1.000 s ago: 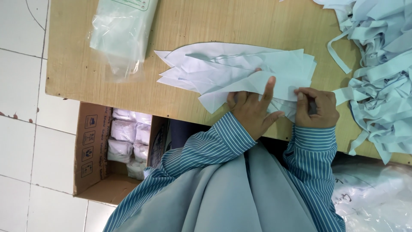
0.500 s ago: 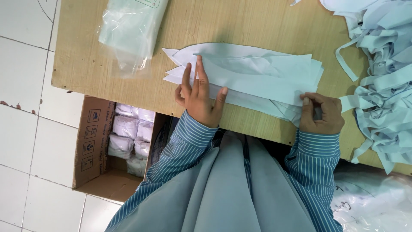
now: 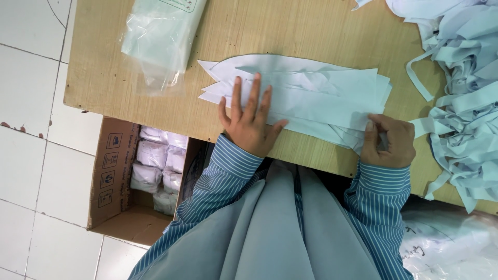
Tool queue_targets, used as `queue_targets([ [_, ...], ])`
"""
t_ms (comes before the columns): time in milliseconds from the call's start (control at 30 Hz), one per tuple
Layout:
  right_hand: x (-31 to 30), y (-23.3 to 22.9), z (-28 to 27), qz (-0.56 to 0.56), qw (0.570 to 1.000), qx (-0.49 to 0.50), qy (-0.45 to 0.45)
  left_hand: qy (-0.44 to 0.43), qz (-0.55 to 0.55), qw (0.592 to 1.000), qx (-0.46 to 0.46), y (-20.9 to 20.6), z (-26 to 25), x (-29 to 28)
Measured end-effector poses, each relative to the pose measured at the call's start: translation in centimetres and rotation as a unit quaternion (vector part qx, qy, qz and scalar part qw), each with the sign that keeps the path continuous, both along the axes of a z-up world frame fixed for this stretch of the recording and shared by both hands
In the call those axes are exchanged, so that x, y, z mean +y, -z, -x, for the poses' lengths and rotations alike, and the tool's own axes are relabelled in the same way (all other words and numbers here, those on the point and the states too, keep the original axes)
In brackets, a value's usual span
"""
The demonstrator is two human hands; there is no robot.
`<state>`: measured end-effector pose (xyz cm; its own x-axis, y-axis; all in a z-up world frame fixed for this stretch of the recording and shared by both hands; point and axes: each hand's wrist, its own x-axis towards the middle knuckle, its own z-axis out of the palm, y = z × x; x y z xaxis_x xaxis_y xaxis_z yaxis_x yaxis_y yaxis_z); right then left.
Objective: The person picks up a white fabric piece from a pile, aligns its edges by hand on a table, and folds it into a small rectangular bundle.
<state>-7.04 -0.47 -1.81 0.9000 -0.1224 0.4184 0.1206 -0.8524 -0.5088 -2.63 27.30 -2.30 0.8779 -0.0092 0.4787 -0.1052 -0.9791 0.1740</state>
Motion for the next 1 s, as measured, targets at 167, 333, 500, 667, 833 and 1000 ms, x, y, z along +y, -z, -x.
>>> queue_targets([
  [167,-0.2,0.0,0.2,0.034,0.985,-0.154,-0.074,0.223,0.056,0.973,0.007,-0.2,0.0,0.7],
  [333,-1.2,2.7,-0.8,0.019,0.981,-0.177,-0.074,0.227,0.129,0.965,0.031,1.5,-0.2,0.4],
  [500,1.0,-1.9,-0.1,-0.004,0.992,-0.089,-0.090,0.227,0.125,0.966,0.026,1.6,-0.3,0.5],
  [667,-0.1,1.1,-0.3,0.063,0.995,-0.059,-0.054,0.230,0.131,0.964,0.033,1.5,-0.5,0.7],
  [833,-1.0,1.9,-0.7,0.072,0.991,-0.095,-0.066,0.237,0.132,0.962,0.033,1.6,-0.6,0.9],
  [1000,-0.6,1.8,-0.6,0.082,0.988,-0.124,-0.050,0.241,0.126,0.962,0.038,1.5,-0.5,1.0],
])
